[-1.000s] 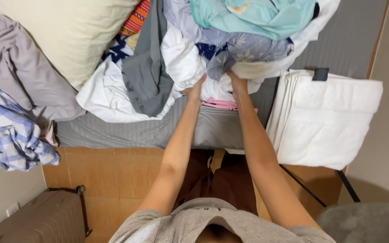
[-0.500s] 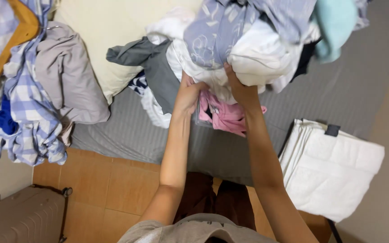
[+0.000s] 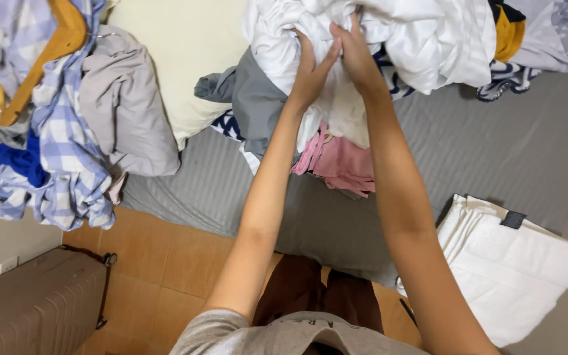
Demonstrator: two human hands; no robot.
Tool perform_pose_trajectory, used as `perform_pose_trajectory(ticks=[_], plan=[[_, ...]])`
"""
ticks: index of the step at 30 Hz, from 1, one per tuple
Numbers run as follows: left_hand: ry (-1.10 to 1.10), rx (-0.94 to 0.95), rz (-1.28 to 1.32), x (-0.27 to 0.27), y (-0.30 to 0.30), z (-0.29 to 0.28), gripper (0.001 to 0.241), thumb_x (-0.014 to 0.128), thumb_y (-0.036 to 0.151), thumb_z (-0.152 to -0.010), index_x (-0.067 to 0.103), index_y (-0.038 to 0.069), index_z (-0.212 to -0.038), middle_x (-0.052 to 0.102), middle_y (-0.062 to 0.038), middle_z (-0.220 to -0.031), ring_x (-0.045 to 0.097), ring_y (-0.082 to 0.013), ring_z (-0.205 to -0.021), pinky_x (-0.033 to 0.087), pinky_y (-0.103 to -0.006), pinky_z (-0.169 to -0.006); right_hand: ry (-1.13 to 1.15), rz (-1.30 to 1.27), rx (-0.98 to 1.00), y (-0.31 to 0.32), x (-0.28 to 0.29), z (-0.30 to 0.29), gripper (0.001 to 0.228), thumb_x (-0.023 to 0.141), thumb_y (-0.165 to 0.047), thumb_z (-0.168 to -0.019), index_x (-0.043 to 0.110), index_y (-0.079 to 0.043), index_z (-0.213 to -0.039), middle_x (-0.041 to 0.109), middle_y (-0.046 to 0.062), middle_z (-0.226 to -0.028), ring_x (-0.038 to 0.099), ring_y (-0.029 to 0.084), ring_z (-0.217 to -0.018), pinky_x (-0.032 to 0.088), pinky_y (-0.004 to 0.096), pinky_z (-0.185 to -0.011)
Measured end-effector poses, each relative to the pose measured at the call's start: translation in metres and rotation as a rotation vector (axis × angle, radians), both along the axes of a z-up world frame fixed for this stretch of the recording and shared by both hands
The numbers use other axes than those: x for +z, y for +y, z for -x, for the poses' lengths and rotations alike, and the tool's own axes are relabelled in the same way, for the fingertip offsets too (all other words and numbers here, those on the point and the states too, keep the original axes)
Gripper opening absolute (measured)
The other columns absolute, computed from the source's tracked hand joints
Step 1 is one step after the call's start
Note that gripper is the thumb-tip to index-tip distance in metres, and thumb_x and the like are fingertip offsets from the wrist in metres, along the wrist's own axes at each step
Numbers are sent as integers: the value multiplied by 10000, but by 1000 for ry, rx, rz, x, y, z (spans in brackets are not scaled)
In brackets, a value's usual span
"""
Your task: The person folds a pink t-shirt and a gray t-shirt by hand on a bed, then places them on a stack of white towels. The person then picks up the stack of folded clothes and towels and moves them to the side of the bed.
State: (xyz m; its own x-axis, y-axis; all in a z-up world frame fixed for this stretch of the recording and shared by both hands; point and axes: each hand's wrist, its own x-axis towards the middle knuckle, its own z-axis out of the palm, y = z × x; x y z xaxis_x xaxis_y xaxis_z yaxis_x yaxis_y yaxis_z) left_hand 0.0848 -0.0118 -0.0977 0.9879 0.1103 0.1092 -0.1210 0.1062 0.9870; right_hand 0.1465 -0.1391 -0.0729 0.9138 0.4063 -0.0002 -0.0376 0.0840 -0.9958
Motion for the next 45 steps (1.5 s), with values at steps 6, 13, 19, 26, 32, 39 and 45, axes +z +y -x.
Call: perform_pose_trajectory(ticks=[6,13,19,26,32,39,45], plan=[[25,57,-19,-56,8,-33,631,536,164,-1133,218,-41,-1638,354,-173,-1659,336,-237,-1537,264,-336,-1287,202,98,-46,12,-79,-15,501,482,-320,-1076,476,-18,-1477,559,152,-1480,502,261,-1364,357,360,-1169],[104,39,-90,-115,32,-78,563,454,73,-1089,235,-40,-1595,321,-197,-1642,277,-284,-1538,230,-340,-1257,220,263,-70,35,-166,-47,473,459,-320,-1073,532,-12,-1424,551,183,-1488,489,294,-1383,338,370,-1154],[325,100,-282,-131,29,-123,343,418,147,-1099,460,-19,-1395,601,-278,-1325,595,-383,-1272,444,-395,-1111,162,434,-177,45,-272,-95,445,493,-312,-1015,685,2,-1265,676,207,-1349,568,330,-1327,367,387,-1164],[426,178,-374,-140,23,-158,405,407,262,-1103,432,-5,-1407,609,-307,-1329,569,-459,-1258,456,-435,-1038,41,574,-86,42,-310,-147,419,454,-315,-1090,650,-10,-1300,673,216,-1323,600,364,-1262,422,424,-1113],[249,142,-390,-85,1,-111,579,401,305,-1090,228,5,-1554,555,-313,-1430,559,-462,-1311,461,-440,-1063,-61,405,-75,5,-150,-85,500,511,-300,-1124,421,26,-1492,553,220,-1423,530,360,-1288,412,422,-1090],[-107,179,-745,-29,-39,22,671,585,193,-1073,229,-43,-1592,326,-344,-1614,368,-510,-1494,353,-480,-1229,64,322,-542,-113,-119,121,354,713,-157,-1016,646,-22,-1337,662,82,-1324,551,186,-964,487,333,-863],[91,425,-650,-89,-65,234,417,769,177,-926,581,-19,-1242,610,-199,-1249,564,-401,-1255,432,-490,-1120,336,733,-905,-183,-217,266,652,886,-350,-835,597,64,-1248,647,194,-1133,615,259,-998,522,397,-875]])
